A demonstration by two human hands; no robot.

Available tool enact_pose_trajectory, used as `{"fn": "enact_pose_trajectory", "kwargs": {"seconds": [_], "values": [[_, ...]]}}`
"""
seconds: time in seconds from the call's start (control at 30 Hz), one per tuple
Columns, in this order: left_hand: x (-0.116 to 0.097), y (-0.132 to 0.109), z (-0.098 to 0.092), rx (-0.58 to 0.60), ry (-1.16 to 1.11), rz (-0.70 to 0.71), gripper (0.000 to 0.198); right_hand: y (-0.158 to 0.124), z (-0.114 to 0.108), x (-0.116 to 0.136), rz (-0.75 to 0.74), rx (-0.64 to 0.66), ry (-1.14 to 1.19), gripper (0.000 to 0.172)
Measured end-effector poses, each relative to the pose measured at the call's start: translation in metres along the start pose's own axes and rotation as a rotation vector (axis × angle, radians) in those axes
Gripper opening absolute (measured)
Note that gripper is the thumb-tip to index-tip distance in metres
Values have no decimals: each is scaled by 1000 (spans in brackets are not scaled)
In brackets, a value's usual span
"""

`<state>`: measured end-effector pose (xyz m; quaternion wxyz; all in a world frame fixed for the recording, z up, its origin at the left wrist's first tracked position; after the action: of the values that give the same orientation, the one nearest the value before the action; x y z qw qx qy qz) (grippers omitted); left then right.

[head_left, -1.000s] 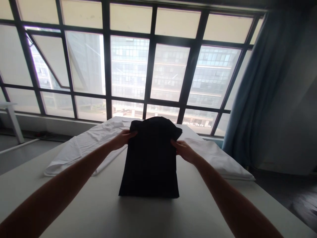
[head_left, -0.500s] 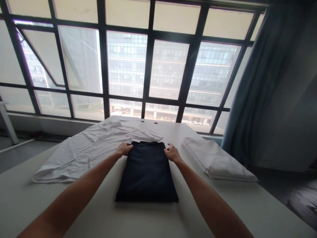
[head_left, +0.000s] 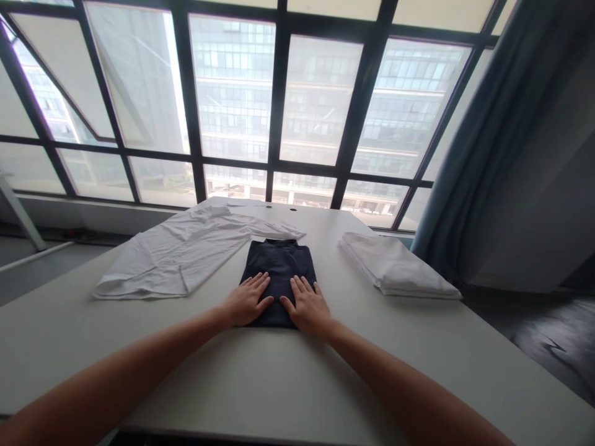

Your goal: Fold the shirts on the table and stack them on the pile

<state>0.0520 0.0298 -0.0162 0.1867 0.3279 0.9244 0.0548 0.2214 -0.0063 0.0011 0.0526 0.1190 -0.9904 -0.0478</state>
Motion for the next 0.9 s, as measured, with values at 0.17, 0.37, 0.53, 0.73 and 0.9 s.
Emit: {"fn": "enact_pose_trajectory", "kwargs": {"seconds": [0.17, 0.37, 0.53, 0.73, 0.9], "values": [[15, -2, 0, 17, -18, -59, 67, -4, 3, -29, 85, 50, 20, 76], [12, -6, 4, 48, 22, -57, 64, -4, -4, -33, 67, 107, -13, 75], [18, 42, -8, -4, 66, -76, 61, 41, -14, -17, -1, 39, -20, 67], [68, 107, -11, 13, 88, -214, 59, 116, 1, -15, -50, 94, 27, 68], [111, 112, -5, 66, 22, -325, 66, 137, 12, -69, 165, 138, 43, 74]]}}
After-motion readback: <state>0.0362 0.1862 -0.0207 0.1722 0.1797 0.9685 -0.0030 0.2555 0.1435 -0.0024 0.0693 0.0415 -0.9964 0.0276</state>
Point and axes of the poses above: each hand's wrist, its own y-axis towards the middle knuckle, its own z-axis out of the palm, x = y × z, the point moved 5 cm from there along y, towards the middle knuckle, and after that the axes turned 7 degrees about -y, right-handed, at the moved point
